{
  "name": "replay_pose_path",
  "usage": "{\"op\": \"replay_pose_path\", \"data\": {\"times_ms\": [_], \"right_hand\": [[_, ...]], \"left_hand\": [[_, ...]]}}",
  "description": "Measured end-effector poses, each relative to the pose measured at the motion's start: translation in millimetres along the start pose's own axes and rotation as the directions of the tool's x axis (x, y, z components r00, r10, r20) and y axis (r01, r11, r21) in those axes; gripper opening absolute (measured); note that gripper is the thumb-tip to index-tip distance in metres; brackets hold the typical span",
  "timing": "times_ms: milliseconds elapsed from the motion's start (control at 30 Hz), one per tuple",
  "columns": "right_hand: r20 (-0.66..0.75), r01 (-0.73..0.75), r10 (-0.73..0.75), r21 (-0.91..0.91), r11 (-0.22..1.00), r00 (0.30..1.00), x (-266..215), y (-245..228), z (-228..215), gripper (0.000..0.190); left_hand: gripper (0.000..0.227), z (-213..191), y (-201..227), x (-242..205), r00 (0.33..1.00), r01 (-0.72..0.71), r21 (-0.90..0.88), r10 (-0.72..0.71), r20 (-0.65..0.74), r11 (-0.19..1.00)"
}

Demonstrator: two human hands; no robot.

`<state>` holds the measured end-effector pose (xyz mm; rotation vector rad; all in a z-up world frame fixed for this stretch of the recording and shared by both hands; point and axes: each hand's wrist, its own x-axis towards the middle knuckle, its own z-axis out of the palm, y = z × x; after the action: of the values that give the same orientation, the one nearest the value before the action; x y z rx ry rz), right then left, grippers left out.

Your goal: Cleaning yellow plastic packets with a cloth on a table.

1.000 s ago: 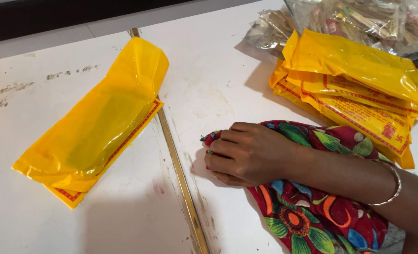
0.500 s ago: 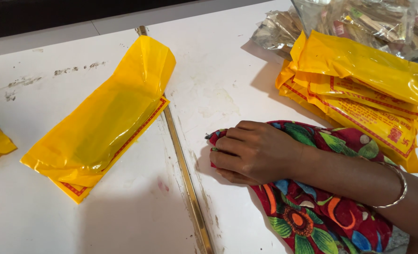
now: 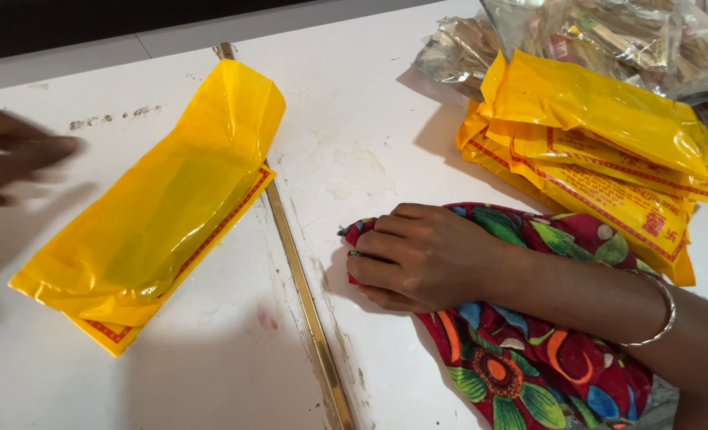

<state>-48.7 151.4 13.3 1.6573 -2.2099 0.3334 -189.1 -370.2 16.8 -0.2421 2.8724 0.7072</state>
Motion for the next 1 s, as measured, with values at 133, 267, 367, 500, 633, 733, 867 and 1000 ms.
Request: {"op": "replay_pose_path", "data": {"times_ms": [133, 267, 367, 500, 633, 733, 867, 1000], "right_hand": [[0.0, 0.009, -0.009, -0.013, 1.0, 1.0, 0, 0, 0, 0.022], [-0.004, 0.003, -0.003, -0.013, 1.0, 1.0, 0, 0, 0, 0.022], [-0.014, 0.015, -0.016, -0.037, 0.999, 1.0, 0, 0, -1, 0.021], [-0.011, 0.015, -0.015, -0.037, 0.999, 1.0, 0, 0, -1, 0.02], [-0.01, 0.015, -0.015, -0.031, 0.999, 1.0, 0, -1, -2, 0.02], [-0.008, 0.011, -0.012, -0.034, 0.999, 1.0, 0, -1, -1, 0.021], [-0.005, 0.011, -0.012, -0.041, 0.999, 1.0, 0, -1, 0, 0.021], [-0.011, 0.014, -0.015, -0.04, 0.999, 1.0, -1, 0, -1, 0.021]], "left_hand": [[0.086, 37, 115, -49, 0.989, -0.115, 0.539, 0.044, 0.142, 0.834], [0.096, 49, 117, -47, 0.99, -0.107, 0.535, 0.039, 0.137, 0.838], [0.091, 45, 125, -52, 0.99, -0.1, 0.557, 0.025, 0.14, 0.825], [0.077, 42, 125, -52, 0.989, -0.101, 0.445, 0.041, 0.143, 0.89], [0.058, 37, 141, -65, 0.971, -0.163, 0.427, 0.068, 0.228, 0.889], [0.052, 35, 153, -76, 0.971, -0.14, 0.374, 0.053, 0.235, 0.917], [0.049, 29, 167, -89, 0.976, -0.119, 0.327, 0.05, 0.214, 0.937], [0.049, 29, 166, -91, 0.977, -0.174, 0.089, 0.16, 0.143, 0.981]]}}
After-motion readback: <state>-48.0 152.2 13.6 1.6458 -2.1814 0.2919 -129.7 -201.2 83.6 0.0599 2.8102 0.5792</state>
